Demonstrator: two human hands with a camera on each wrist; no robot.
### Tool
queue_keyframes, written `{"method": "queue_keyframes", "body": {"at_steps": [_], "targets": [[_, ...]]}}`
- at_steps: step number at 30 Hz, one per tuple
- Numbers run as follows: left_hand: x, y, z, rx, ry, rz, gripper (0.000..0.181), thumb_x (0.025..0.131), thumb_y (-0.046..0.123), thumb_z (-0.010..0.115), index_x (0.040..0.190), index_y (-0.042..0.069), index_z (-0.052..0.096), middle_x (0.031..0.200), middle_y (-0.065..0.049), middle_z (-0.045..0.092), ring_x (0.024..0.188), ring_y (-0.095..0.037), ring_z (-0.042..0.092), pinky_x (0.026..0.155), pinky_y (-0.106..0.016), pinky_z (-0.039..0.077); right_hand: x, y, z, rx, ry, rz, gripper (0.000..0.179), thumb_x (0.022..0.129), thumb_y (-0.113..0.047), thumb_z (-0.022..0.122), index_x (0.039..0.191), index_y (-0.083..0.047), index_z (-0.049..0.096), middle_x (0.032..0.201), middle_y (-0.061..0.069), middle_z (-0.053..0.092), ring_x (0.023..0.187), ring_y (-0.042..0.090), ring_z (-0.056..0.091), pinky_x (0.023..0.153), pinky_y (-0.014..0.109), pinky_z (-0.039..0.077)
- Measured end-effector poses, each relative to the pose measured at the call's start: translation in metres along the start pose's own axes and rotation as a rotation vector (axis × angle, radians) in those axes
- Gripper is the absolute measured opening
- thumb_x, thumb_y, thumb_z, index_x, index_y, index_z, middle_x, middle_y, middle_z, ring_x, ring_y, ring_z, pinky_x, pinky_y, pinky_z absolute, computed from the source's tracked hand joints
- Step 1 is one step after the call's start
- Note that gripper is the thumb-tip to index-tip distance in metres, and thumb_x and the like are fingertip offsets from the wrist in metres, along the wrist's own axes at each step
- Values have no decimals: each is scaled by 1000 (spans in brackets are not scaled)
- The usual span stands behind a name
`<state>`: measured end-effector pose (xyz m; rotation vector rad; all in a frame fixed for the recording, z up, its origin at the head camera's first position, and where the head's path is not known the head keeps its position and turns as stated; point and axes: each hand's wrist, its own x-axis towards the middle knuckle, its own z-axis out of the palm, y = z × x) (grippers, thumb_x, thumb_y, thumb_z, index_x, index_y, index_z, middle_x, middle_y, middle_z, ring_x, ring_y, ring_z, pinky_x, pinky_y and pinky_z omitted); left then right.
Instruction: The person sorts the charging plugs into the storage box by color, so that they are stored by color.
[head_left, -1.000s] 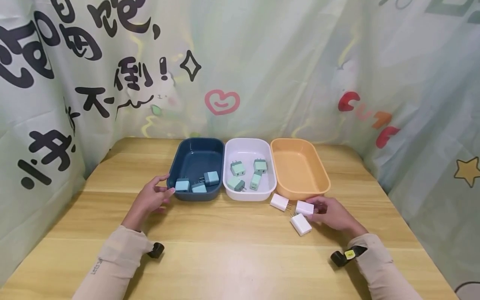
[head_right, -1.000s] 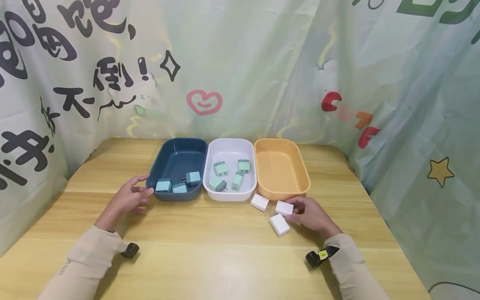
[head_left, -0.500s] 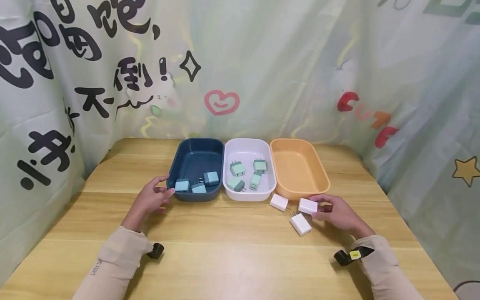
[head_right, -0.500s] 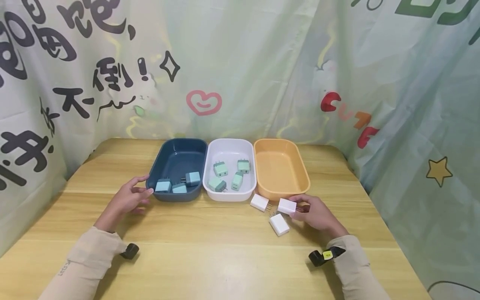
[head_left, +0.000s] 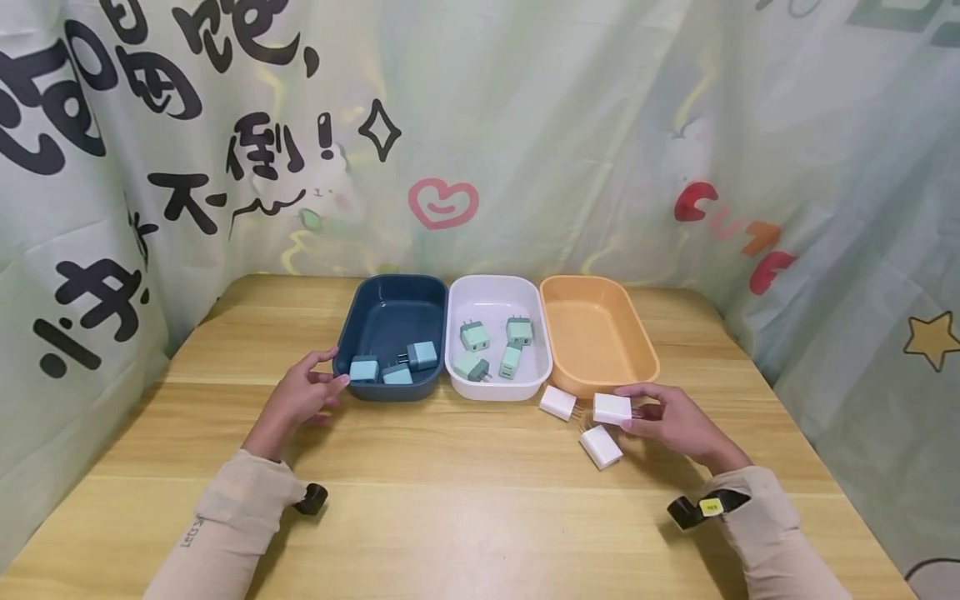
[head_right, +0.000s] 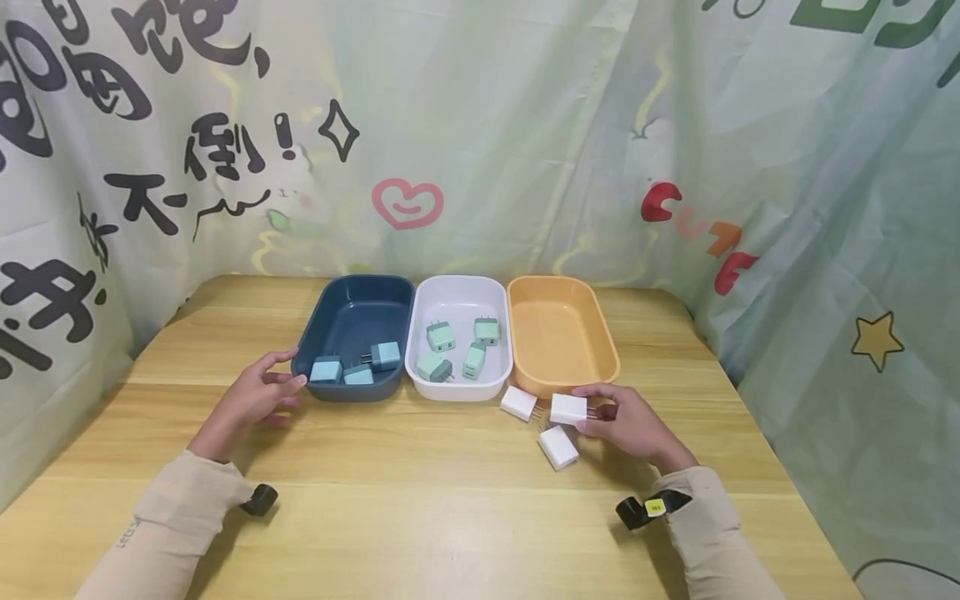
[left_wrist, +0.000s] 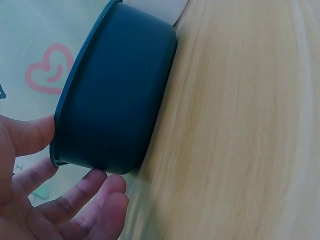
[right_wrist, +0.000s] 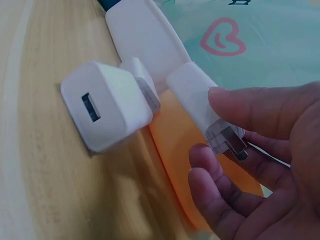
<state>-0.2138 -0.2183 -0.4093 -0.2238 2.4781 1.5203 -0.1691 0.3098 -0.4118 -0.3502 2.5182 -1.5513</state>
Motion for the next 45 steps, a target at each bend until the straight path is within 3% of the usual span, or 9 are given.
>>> {"method": "queue_keyframes", "body": {"at_steps": [10,16,22,37,45], "targets": [[0,0,0,-10,-6,4,67,97,28,60,155,21,25,139,-27,43,102,-34,60,70,-40,57,2,-13,-1,-24,21,-1,44,81,-1,76,120,9,58,107,22,63,93,26,63,75,29,55],[1,0,0,-4,-6,-12,68,97,28,60,155,22,25,140,-26,43,103,-34,59,71,-39,57,5,-18,-2,37,7,21,46,81,0,75,122,10,55,107,23,60,94,25,62,76,35,57],[1,-1,-1,-6,-3,-8,68,97,28,60,155,22,25,139,-27,43,101,-34,60,70,-39,57,12,-24,-5,28,22,-4,45,82,1,74,121,10,55,114,25,58,100,25,62,78,28,55],[0,-2,4,-7,-15,6,68,97,29,60,155,21,25,140,-28,43,103,-35,60,71,-40,57,33,-32,-14,14,55,-6,43,83,2,73,122,10,54,118,27,55,102,28,60,78,28,55],[-1,-1,2,5,-10,11,68,98,28,59,155,20,24,139,-29,44,103,-36,61,71,-41,57,53,-27,-17,52,51,-5,46,82,3,73,124,9,53,118,26,56,100,21,61,80,31,55]]}}
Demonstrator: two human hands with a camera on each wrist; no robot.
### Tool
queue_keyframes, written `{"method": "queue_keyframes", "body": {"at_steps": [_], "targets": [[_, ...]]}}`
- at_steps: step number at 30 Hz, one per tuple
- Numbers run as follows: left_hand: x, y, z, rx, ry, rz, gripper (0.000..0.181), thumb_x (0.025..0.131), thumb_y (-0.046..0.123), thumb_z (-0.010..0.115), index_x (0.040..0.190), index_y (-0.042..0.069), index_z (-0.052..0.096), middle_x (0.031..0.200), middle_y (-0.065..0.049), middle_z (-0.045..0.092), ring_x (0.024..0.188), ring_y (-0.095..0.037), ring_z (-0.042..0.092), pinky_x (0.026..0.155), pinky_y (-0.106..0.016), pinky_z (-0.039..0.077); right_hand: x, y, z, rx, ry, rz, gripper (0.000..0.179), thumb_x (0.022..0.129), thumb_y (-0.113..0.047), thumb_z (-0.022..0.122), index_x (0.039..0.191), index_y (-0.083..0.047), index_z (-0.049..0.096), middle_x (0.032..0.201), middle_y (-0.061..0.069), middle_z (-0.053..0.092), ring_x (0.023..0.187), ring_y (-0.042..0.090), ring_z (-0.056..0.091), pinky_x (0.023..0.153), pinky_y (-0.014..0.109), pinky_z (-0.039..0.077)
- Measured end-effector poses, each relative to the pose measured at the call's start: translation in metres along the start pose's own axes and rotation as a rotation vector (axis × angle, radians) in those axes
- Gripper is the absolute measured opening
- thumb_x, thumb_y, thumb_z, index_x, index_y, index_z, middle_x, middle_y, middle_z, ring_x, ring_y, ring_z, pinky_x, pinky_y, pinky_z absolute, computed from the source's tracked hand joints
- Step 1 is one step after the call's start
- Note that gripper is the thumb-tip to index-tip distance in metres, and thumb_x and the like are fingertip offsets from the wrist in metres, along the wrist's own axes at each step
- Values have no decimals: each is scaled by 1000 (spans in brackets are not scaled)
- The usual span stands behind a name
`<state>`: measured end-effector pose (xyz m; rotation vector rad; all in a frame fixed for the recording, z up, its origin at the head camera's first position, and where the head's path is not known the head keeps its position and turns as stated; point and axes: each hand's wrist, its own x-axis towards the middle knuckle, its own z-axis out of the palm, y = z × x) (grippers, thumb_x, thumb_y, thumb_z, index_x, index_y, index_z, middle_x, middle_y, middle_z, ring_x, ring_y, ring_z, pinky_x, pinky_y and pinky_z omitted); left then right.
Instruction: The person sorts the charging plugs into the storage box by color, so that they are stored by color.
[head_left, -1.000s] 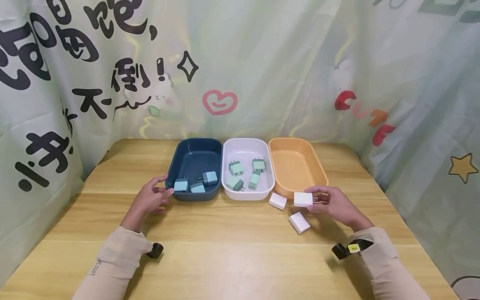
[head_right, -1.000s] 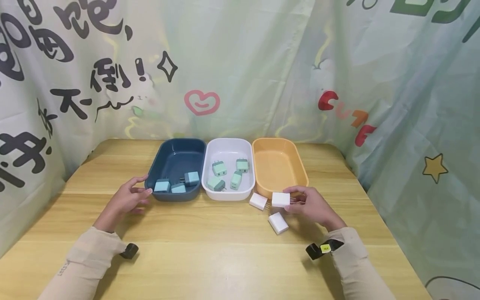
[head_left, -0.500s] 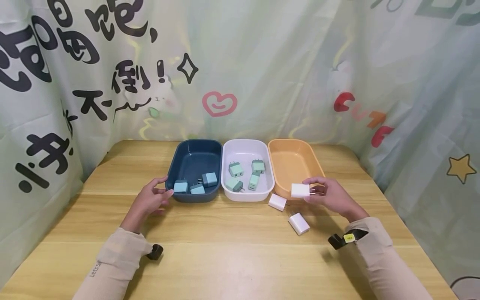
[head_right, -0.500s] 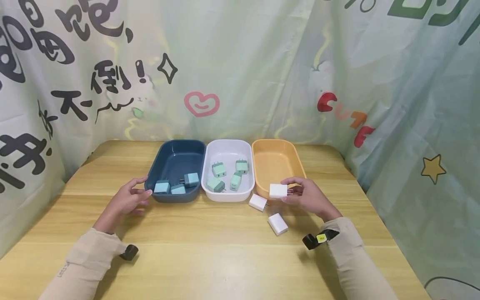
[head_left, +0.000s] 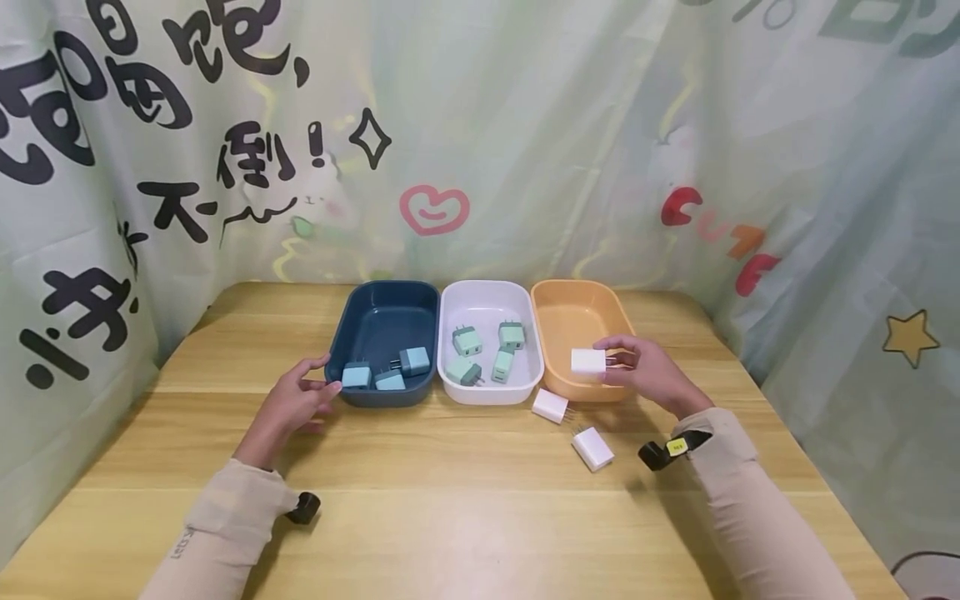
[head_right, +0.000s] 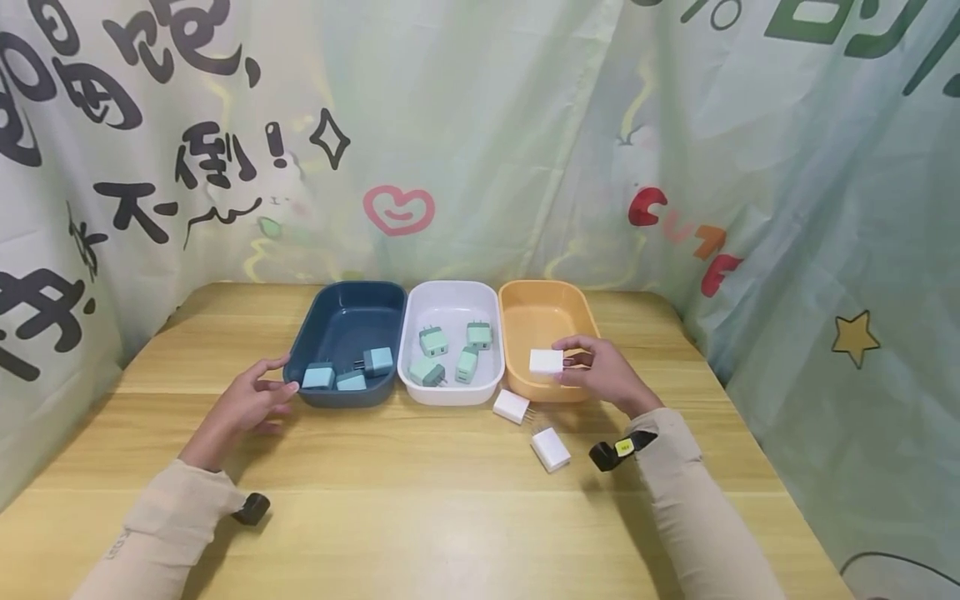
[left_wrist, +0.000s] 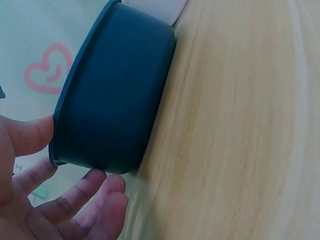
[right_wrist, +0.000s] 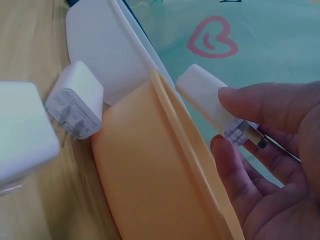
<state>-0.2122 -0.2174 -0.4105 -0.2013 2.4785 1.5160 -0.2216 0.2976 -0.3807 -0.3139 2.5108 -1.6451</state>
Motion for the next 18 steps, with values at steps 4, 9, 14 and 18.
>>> {"method": "queue_keyframes", "body": {"at_steps": [4,9,14,18], "targets": [[-1,-1,0,-6,-6,4,69,97,30,60,155,19,24,137,-29,45,103,-36,60,71,-41,57,7,3,-2,15,0,9,47,83,4,73,125,9,52,120,25,55,100,20,61,81,30,55],[-2,-1,0,-4,-1,-1,69,97,30,61,155,19,25,136,-28,46,102,-35,60,70,-41,57,15,5,-4,18,8,16,48,83,3,73,125,9,52,120,24,54,97,17,61,80,28,54],[0,-1,-1,1,4,-3,69,97,30,60,155,20,25,139,-28,44,102,-35,60,70,-40,57,22,4,-5,31,14,17,47,83,3,72,125,10,51,119,23,54,95,15,61,79,25,54],[1,-2,-2,7,8,-2,68,97,30,60,155,20,25,140,-28,44,102,-34,60,70,-39,57,29,5,-6,48,6,21,47,83,6,71,125,11,50,120,24,52,94,14,60,80,23,53]]}}
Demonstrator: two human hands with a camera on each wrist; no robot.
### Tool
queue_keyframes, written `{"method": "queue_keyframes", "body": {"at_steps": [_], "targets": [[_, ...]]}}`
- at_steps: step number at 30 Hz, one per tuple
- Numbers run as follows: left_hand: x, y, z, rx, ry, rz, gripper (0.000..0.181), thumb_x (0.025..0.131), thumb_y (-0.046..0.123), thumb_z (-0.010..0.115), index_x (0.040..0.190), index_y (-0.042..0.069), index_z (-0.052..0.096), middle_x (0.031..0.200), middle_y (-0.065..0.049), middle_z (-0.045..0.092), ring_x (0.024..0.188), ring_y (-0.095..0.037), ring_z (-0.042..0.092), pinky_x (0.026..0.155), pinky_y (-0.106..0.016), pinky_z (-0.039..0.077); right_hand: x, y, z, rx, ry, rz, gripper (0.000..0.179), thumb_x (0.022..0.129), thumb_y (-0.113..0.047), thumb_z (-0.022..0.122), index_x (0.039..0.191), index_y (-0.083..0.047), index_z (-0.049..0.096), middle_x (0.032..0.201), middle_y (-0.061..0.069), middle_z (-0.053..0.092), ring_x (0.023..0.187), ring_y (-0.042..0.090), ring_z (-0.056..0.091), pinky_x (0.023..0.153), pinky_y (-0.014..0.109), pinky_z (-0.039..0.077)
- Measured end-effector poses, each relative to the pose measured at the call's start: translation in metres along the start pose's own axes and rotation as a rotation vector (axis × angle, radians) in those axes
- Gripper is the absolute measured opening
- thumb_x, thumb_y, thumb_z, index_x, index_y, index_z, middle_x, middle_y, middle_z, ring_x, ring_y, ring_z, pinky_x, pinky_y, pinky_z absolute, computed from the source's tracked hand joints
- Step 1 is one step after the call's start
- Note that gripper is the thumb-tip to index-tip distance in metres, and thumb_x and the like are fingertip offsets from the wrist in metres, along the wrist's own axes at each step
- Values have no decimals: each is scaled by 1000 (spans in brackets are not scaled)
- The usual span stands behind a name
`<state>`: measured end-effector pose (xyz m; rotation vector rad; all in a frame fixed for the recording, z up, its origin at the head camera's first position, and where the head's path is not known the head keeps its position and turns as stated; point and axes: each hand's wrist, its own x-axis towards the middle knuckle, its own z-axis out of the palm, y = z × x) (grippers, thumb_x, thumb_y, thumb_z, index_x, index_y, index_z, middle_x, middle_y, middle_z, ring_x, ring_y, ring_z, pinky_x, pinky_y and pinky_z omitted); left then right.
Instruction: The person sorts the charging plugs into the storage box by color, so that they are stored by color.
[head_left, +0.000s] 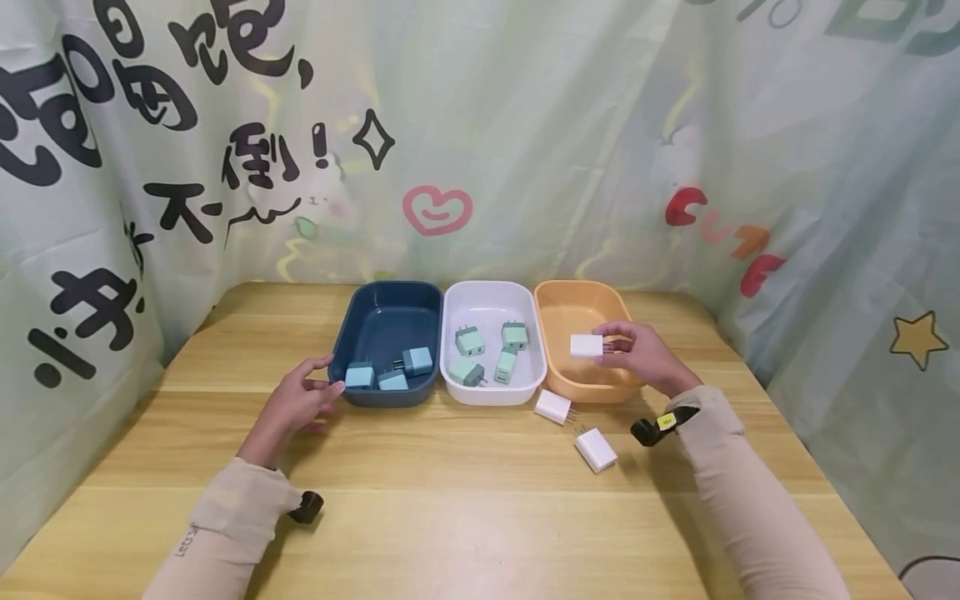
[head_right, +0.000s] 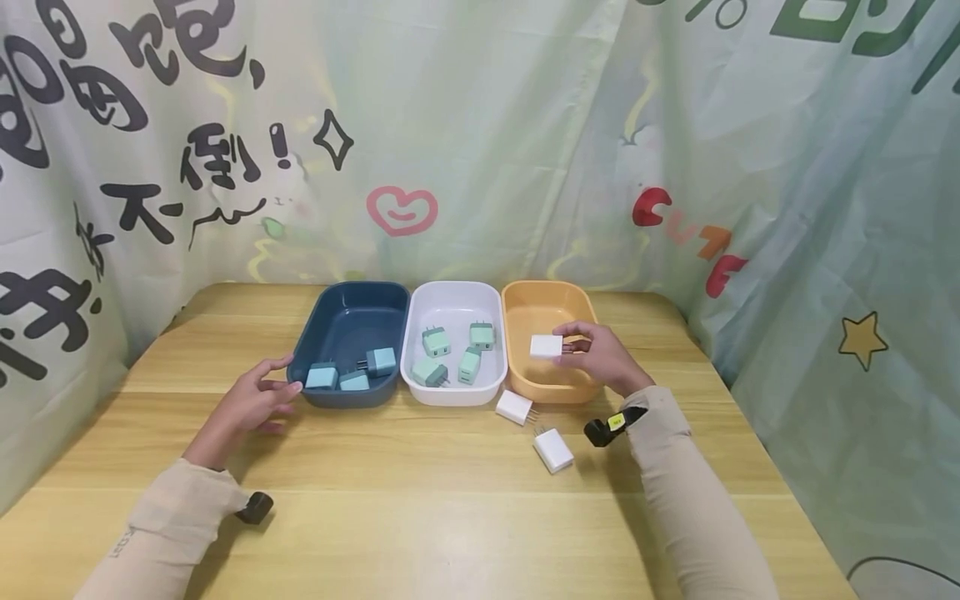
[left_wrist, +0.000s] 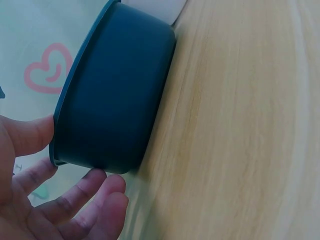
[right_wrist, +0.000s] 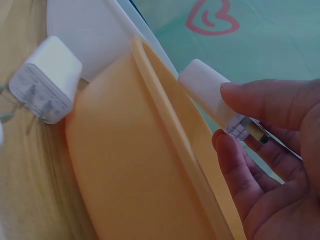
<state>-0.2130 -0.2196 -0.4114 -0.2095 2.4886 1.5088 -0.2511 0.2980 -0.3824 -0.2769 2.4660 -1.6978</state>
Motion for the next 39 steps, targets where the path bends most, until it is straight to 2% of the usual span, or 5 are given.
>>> {"method": "queue_keyframes", "body": {"at_steps": [11,19,31,39], "targets": [[0,1,1,2,5,-14,66,98,28,59,155,20,26,138,-27,45,101,-34,60,69,-39,57,23,4,-5,-67,1,5,45,85,3,71,126,8,52,126,21,49,101,22,58,81,23,53],[-3,3,2,-3,5,-17,67,98,27,59,155,19,25,138,-28,44,100,-34,60,69,-41,57,37,2,-5,-9,-30,-15,46,85,10,67,127,13,48,128,23,47,99,22,59,83,25,53],[-2,3,3,5,6,-22,67,98,26,59,155,19,25,138,-28,44,101,-35,60,69,-40,57,47,1,-5,-8,-22,11,48,86,7,67,129,12,47,131,25,46,106,26,57,84,24,52],[-3,4,2,2,6,-21,66,98,26,59,155,19,25,138,-28,44,102,-35,59,69,-40,57,49,5,-4,12,-19,-3,45,86,9,66,127,15,47,127,25,46,99,19,59,84,24,52]]}}
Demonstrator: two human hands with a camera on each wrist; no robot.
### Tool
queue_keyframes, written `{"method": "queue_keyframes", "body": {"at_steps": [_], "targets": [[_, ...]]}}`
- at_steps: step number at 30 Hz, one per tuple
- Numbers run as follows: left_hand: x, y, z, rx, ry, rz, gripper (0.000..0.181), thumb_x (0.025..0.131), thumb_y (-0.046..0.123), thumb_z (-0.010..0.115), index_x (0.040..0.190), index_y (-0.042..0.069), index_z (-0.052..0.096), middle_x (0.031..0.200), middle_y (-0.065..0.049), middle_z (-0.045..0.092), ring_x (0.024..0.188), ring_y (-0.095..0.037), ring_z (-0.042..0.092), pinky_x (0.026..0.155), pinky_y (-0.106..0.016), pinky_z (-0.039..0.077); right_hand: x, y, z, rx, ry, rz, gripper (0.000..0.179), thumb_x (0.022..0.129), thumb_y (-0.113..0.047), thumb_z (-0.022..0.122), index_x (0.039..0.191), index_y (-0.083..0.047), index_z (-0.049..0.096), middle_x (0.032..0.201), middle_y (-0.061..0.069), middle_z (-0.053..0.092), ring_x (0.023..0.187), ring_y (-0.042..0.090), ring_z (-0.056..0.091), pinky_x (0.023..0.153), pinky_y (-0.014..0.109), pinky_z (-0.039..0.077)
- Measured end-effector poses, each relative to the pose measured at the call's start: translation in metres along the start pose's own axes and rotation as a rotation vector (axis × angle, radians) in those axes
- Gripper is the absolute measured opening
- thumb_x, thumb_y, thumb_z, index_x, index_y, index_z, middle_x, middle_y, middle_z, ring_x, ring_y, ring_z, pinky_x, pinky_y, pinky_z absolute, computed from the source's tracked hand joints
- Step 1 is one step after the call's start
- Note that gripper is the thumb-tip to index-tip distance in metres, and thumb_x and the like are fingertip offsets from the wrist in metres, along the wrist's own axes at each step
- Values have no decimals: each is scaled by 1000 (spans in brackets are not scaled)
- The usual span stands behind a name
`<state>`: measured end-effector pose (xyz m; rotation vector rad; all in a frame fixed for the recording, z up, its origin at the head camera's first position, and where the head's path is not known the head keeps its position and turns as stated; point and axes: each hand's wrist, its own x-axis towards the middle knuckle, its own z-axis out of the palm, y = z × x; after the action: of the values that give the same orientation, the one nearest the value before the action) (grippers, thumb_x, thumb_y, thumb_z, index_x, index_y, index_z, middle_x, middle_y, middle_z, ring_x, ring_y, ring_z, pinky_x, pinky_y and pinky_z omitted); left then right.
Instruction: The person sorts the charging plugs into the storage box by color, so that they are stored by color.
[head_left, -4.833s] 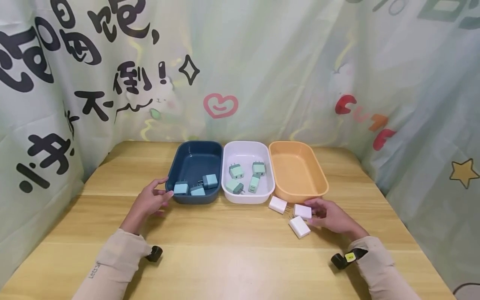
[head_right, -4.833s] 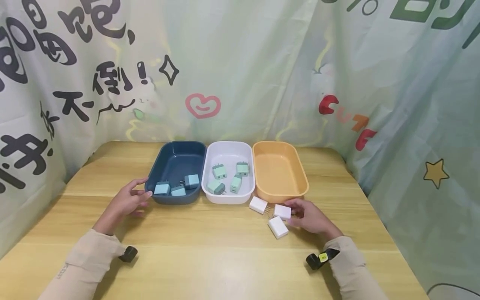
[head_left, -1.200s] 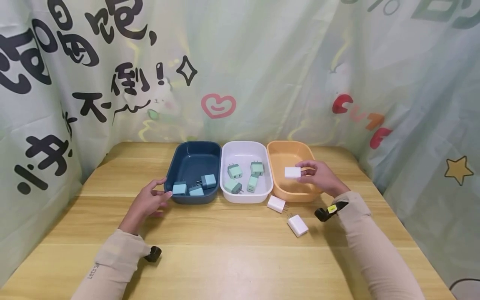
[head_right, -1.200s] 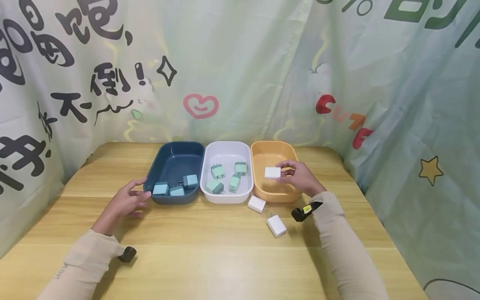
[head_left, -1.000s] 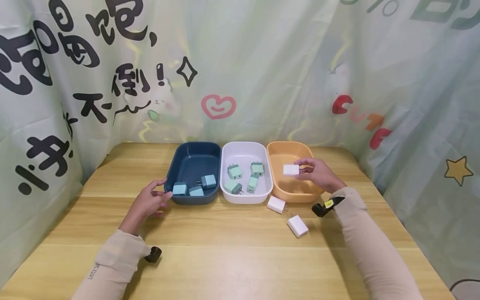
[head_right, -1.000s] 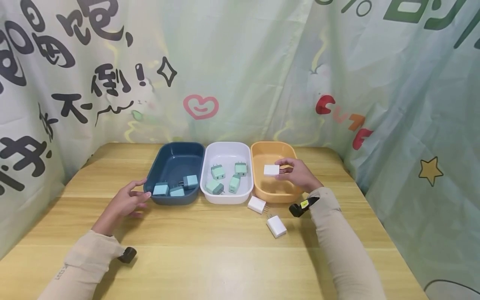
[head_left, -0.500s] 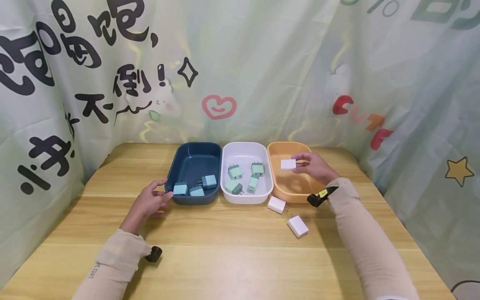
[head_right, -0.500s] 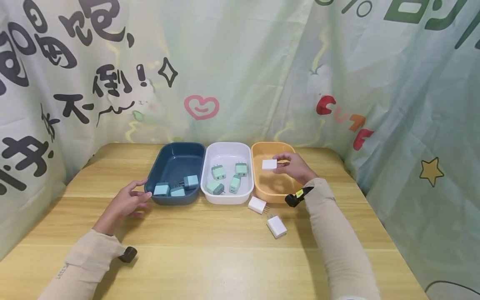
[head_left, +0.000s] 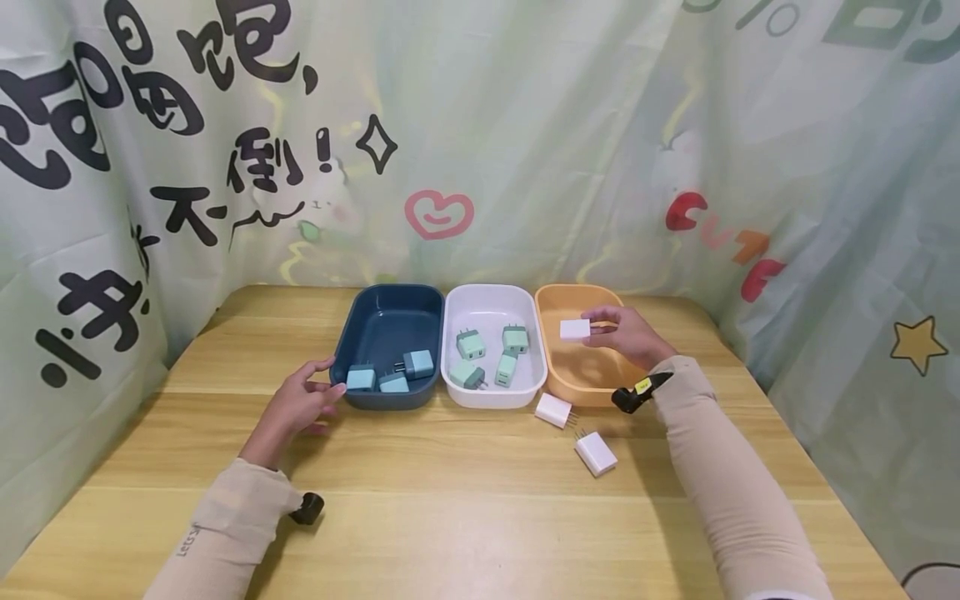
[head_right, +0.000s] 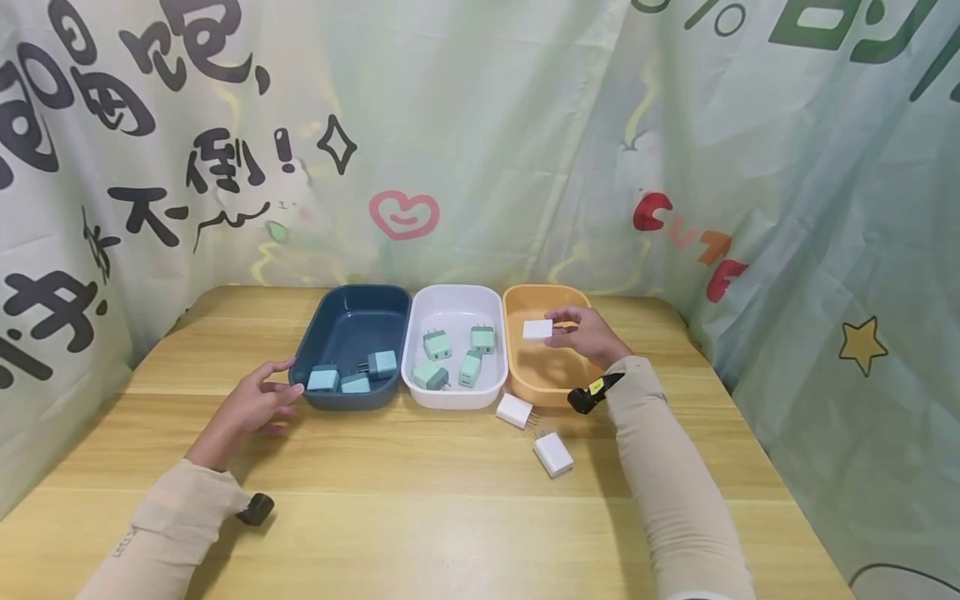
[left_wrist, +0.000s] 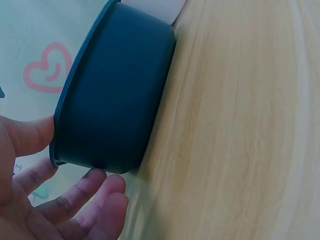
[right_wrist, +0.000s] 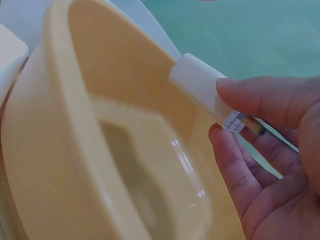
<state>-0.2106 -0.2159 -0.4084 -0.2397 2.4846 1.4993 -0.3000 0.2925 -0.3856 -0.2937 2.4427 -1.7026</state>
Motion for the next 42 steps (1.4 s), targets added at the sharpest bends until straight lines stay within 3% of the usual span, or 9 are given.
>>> {"method": "queue_keyframes", "body": {"at_steps": [14,19,25,27,30,34,39,42], "targets": [[-1,-1,0,-7,-1,11,67,98,26,58,155,18,24,139,-30,44,103,-36,60,70,-41,57,-10,9,-9,5,-16,13,51,89,3,65,133,14,42,133,33,43,112,34,53,85,24,52],[2,-2,0,-8,3,8,67,98,27,58,155,19,24,139,-28,44,103,-36,59,70,-40,57,-21,5,-11,-34,-34,5,51,90,-2,66,133,13,43,133,32,44,111,34,54,86,23,51],[2,-3,0,-7,2,12,67,98,28,58,155,20,24,140,-29,43,103,-36,59,70,-39,57,-38,3,-11,-23,-61,-50,46,93,-1,62,131,15,43,133,37,42,106,20,60,85,21,50],[2,-3,0,-7,3,15,67,98,28,58,155,19,24,139,-29,43,102,-35,60,70,-39,57,-44,1,-10,13,-60,-71,43,95,0,59,130,17,42,132,36,43,103,15,61,85,22,50],[2,-4,-1,-4,5,18,67,98,28,58,155,19,25,139,-29,44,101,-35,60,69,-40,57,-52,0,-8,117,-77,-109,35,98,0,51,127,19,43,127,25,51,101,14,62,86,23,51],[3,-5,-1,3,3,18,68,98,30,59,155,20,25,139,-28,45,100,-34,60,70,-39,57,-63,-1,-7,308,-172,-186,28,104,-3,37,121,11,53,116,6,62,100,19,64,87,26,52],[3,-4,-1,3,-1,22,67,98,30,58,155,20,24,138,-28,46,101,-34,60,70,-39,57,-77,-1,-7,451,-320,-286,37,106,-5,26,121,0,59,116,6,65,101,21,65,89,28,51],[2,-4,-1,2,-1,17,67,98,30,58,155,20,24,137,-28,46,101,-34,60,70,-39,57,-86,0,-5,485,-367,-324,38,107,-6,25,124,2,58,118,8,64,103,21,65,89,28,51]]}}
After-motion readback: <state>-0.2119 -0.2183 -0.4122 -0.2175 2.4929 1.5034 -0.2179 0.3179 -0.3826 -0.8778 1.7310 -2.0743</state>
